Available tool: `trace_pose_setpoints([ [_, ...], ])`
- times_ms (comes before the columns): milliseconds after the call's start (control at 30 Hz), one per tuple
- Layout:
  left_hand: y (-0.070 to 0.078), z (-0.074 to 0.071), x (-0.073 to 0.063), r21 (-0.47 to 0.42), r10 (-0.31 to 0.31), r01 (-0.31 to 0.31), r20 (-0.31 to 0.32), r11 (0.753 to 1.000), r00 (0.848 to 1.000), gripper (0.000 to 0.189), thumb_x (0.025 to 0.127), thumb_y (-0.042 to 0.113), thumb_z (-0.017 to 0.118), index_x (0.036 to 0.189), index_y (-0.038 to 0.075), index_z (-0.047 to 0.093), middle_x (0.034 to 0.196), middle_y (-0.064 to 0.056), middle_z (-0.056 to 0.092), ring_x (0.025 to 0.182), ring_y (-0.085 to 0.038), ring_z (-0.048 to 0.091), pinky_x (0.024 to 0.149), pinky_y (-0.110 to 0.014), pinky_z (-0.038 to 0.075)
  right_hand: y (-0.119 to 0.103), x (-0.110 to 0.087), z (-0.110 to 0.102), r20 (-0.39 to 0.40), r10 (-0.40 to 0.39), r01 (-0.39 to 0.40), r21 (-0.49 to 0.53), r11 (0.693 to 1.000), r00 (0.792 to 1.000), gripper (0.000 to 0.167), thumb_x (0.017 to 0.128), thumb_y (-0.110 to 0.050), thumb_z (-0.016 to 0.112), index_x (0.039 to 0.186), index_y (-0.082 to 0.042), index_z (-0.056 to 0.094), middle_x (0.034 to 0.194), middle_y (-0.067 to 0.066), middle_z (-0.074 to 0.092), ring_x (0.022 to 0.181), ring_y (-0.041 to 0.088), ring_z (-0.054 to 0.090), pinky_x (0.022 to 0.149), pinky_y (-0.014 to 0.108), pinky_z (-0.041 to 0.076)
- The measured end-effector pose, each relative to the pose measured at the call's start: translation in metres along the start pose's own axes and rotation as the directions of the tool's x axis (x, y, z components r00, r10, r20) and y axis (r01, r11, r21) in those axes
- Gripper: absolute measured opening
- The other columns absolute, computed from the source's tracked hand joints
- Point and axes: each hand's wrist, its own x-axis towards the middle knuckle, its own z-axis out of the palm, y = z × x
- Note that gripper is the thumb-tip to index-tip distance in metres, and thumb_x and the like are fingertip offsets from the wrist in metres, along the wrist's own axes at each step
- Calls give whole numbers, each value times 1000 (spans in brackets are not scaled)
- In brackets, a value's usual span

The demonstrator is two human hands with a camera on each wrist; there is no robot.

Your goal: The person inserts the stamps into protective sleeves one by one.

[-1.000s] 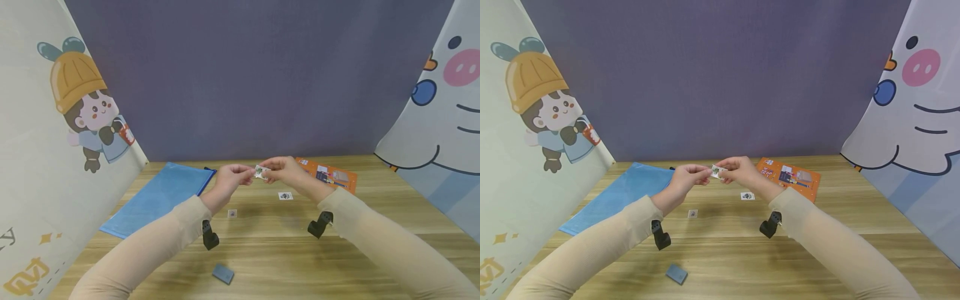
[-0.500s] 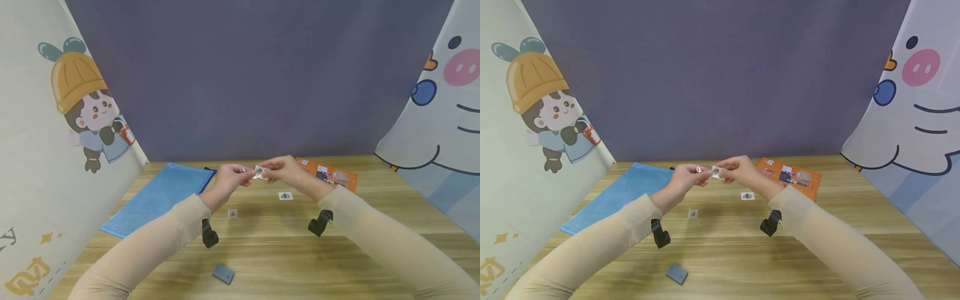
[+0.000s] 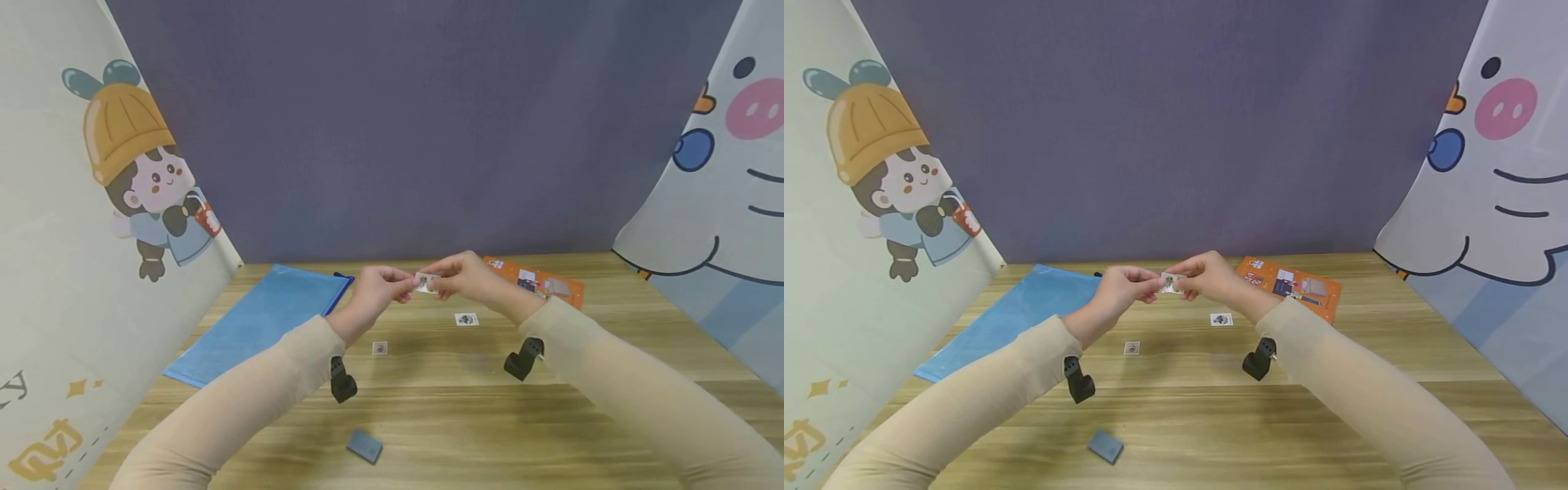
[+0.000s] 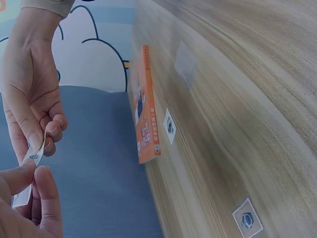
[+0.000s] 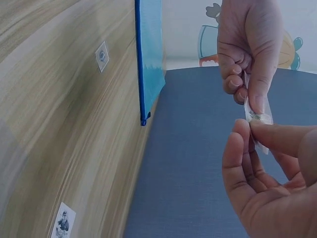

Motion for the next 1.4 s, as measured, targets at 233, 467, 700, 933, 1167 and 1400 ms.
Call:
trace_pose_setpoints([
  [233, -1, 1, 0, -24, -10, 10, -1, 1000, 1000, 20, 88, 24, 73, 99, 7, 74, 101, -15, 73, 81, -22, 70, 85, -37, 58, 1, 2, -1, -15, -12, 12, -31, 999, 1000, 32, 91, -14, 68, 122, -6, 66, 98, 13, 73, 84, 30, 69, 75, 35, 60],
  [467, -4, 2, 4, -118, 11, -17, -50, 993, 999, 21, 87, 19, 73, 100, 2, 73, 95, -14, 72, 74, -18, 68, 84, -37, 60, 5, -1, -6, -68, 89, -86, 39, 996, 994, 30, 94, -23, 65, 118, -5, 63, 94, 5, 73, 87, 21, 69, 66, 27, 55],
  [700, -6, 4, 6, -137, 10, -15, -37, 990, 999, 21, 87, 16, 73, 101, 0, 72, 99, -13, 72, 70, -12, 67, 77, -30, 61, 6, 1, -4, -77, 88, -79, 120, 990, 993, 28, 94, -15, 64, 114, 5, 62, 80, 1, 70, 79, 19, 68, 72, 27, 59],
  [933, -4, 5, 4, -110, 11, -13, -22, 994, 1000, 22, 87, 20, 74, 100, 2, 71, 98, -12, 72, 82, -23, 70, 86, -37, 59, 3, 1, 1, -96, 80, -67, 132, 989, 992, 27, 93, -14, 65, 112, 6, 63, 79, 3, 70, 79, 21, 67, 75, 30, 60],
  [1167, -4, 7, 2, -126, 21, -20, 10, 992, 1000, 19, 87, 18, 74, 94, 0, 71, 90, -11, 72, 74, -17, 69, 83, -34, 60, 5, 1, 7, -101, 104, -86, 173, 981, 989, 26, 93, -14, 65, 111, 4, 62, 80, 2, 70, 77, 17, 67, 79, 33, 60],
  [1400, -5, 9, 5, -146, 19, -16, 15, 989, 1000, 21, 87, 16, 73, 95, -3, 70, 85, -9, 72, 67, -10, 65, 79, -32, 61, 9, 2, 9, -81, 93, -71, 236, 969, 992, 29, 93, -10, 64, 115, 8, 60, 84, 3, 70, 78, 15, 67, 89, 41, 58],
])
